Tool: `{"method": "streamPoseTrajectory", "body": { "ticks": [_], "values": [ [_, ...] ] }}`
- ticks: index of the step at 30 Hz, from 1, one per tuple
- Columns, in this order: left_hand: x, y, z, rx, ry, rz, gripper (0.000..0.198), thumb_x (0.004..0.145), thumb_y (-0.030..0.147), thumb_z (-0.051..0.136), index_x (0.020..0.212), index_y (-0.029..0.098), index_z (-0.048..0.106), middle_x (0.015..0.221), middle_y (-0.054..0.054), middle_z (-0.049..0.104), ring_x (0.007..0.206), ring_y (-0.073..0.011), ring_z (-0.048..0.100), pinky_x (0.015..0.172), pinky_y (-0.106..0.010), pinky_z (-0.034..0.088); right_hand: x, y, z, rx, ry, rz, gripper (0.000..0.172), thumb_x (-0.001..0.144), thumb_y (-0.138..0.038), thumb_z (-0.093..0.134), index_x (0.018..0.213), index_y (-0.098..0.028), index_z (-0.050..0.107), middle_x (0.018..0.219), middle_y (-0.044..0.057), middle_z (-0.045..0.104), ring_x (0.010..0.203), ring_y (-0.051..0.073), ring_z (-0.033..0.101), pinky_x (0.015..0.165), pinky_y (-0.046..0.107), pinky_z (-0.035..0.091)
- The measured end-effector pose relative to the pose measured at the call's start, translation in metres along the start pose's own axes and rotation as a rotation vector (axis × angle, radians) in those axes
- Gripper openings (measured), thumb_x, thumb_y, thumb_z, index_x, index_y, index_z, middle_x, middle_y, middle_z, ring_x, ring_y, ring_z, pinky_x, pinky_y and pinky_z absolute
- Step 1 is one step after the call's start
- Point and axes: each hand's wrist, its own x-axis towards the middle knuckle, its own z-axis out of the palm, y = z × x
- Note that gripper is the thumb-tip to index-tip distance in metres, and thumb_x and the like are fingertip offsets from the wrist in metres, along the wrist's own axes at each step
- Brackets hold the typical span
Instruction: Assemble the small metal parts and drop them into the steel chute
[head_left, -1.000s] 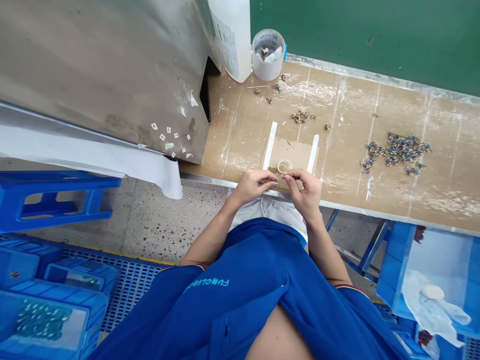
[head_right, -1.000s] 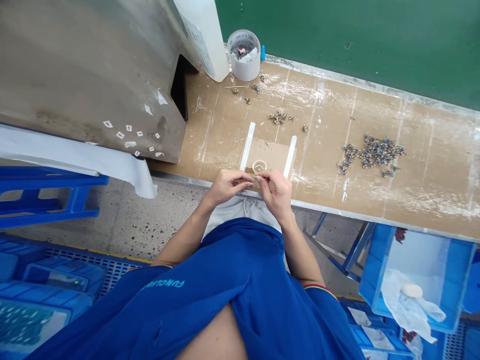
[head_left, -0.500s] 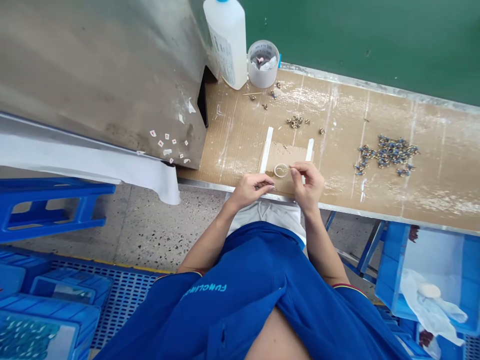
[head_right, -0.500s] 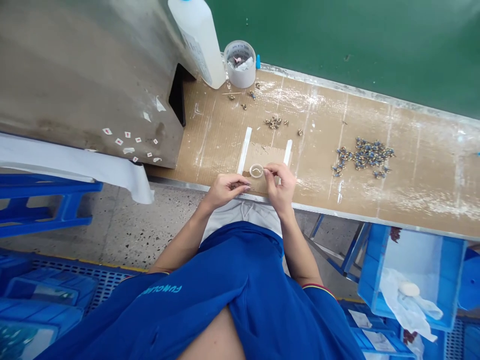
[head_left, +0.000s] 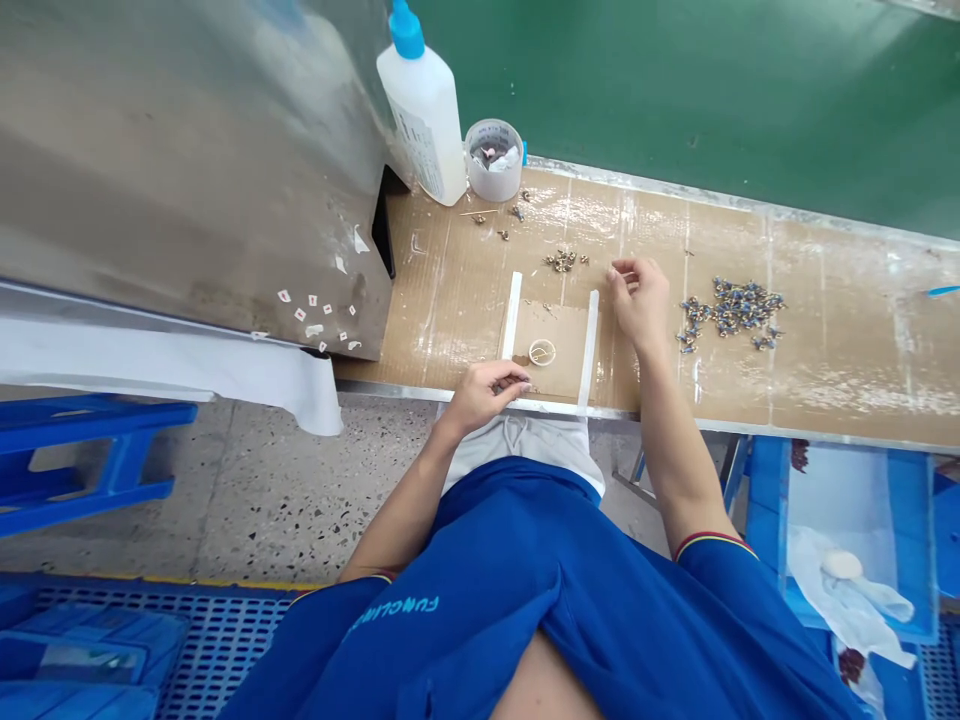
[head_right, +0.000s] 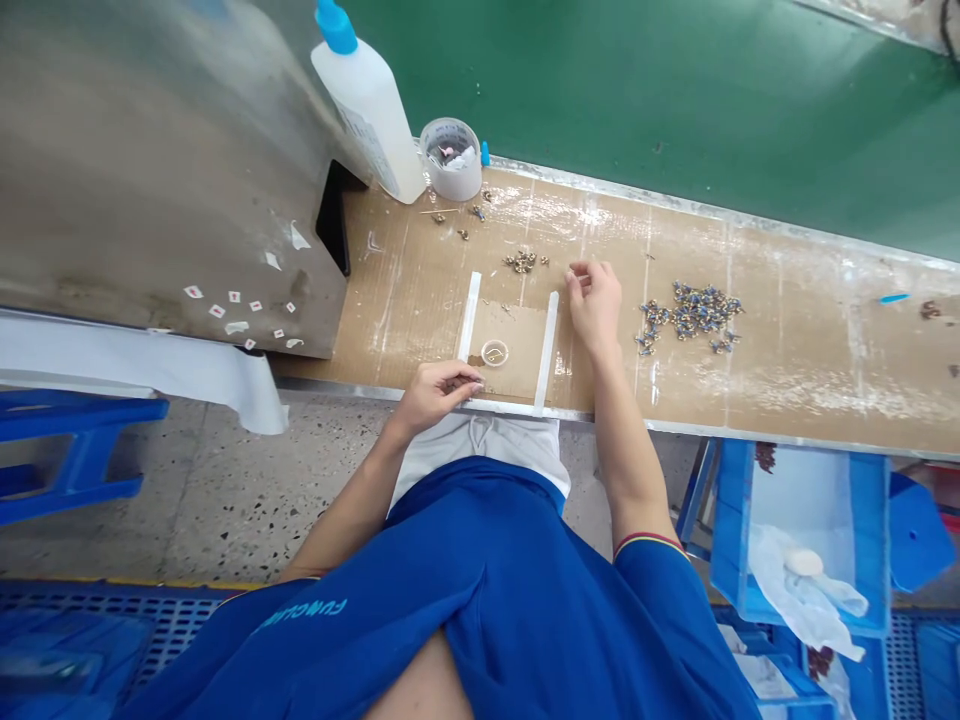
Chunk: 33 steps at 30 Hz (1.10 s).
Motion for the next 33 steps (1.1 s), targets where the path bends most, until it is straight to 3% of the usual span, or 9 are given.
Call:
{"method": "streamPoseTrajectory", "body": {
  "ticks": [4,7,12,16,19,22,27,33],
  "values": [
    [0.000,-0.001,0.001,-0.015,0.013,-0.006,0.016,0.088,0.027,0.065,0.084,0.014,0.072,0.081,-0.006,0.075,0.068,-0.0124,0.067,0.061,-0.021,0.052,0.032,0.005,0.022,-0.061,-0.141,-0.128,0.014,0.090,-0.026,0.063,0.101,-0.023,0.071,0.096,0.007,0.066,0.092,0.024,0.061,0.092,0.045,0.051],
    [-0.001,-0.003,0.001,-0.011,0.025,0.004,0.016,0.088,0.027,0.066,0.084,0.014,0.072,0.081,-0.006,0.075,0.067,-0.0119,0.066,0.061,-0.021,0.052,0.044,0.001,0.032,-0.123,-0.238,-0.158,0.007,0.085,-0.020,0.065,0.088,-0.023,0.071,0.090,0.008,0.065,0.097,0.028,0.058,0.096,0.050,0.048],
    [-0.002,-0.005,0.000,-0.002,0.014,-0.001,0.018,0.088,0.030,0.066,0.084,0.014,0.072,0.081,-0.006,0.075,0.067,-0.0121,0.065,0.061,-0.021,0.051,0.044,-0.005,0.018,-0.121,-0.237,-0.164,0.009,0.081,-0.018,0.066,0.074,-0.023,0.065,0.085,0.007,0.065,0.090,0.027,0.058,0.090,0.047,0.049],
    [-0.001,-0.005,0.000,-0.005,-0.001,0.005,0.017,0.088,0.029,0.065,0.085,0.014,0.072,0.081,-0.006,0.074,0.069,-0.0123,0.065,0.062,-0.021,0.051,0.015,-0.023,-0.013,0.004,-0.188,-0.102,0.004,0.084,-0.023,0.066,0.084,-0.023,0.070,0.079,0.003,0.067,0.075,0.020,0.060,0.077,0.039,0.051],
    [-0.001,-0.003,0.000,0.012,-0.011,0.025,0.015,0.088,0.027,0.065,0.084,0.014,0.071,0.081,-0.006,0.073,0.069,-0.0120,0.065,0.062,-0.020,0.050,-0.024,-0.042,-0.033,0.117,-0.158,-0.062,0.015,0.088,-0.029,0.064,0.094,-0.023,0.076,0.079,0.002,0.069,0.070,0.017,0.062,0.070,0.035,0.052],
    [-0.001,0.000,0.000,0.054,-0.019,0.043,0.014,0.089,0.025,0.063,0.085,0.014,0.071,0.079,-0.005,0.071,0.069,-0.0116,0.062,0.062,-0.021,0.048,-0.067,-0.057,-0.042,0.274,-0.163,0.083,0.017,0.087,-0.038,0.069,0.092,-0.023,0.076,0.078,0.002,0.073,0.070,0.017,0.066,0.068,0.034,0.056],
    [-0.001,0.001,0.002,0.121,-0.030,0.068,0.018,0.092,0.027,0.060,0.090,0.014,0.072,0.080,-0.005,0.070,0.066,-0.0113,0.059,0.063,-0.022,0.046,-0.123,-0.072,-0.030,0.601,-0.221,0.359,0.029,0.079,-0.050,0.079,0.088,-0.023,0.074,0.076,0.003,0.076,0.066,0.018,0.071,0.068,0.036,0.063],
    [-0.003,-0.004,0.007,0.183,-0.024,0.142,0.016,0.093,0.024,0.061,0.085,0.015,0.072,0.077,-0.004,0.071,0.066,-0.0124,0.060,0.066,-0.024,0.046,-0.148,-0.087,-0.007,0.683,-0.234,0.460,0.035,0.075,-0.055,0.081,0.087,-0.022,0.073,0.077,0.003,0.077,0.071,0.018,0.073,0.072,0.036,0.064]
  ]
}}
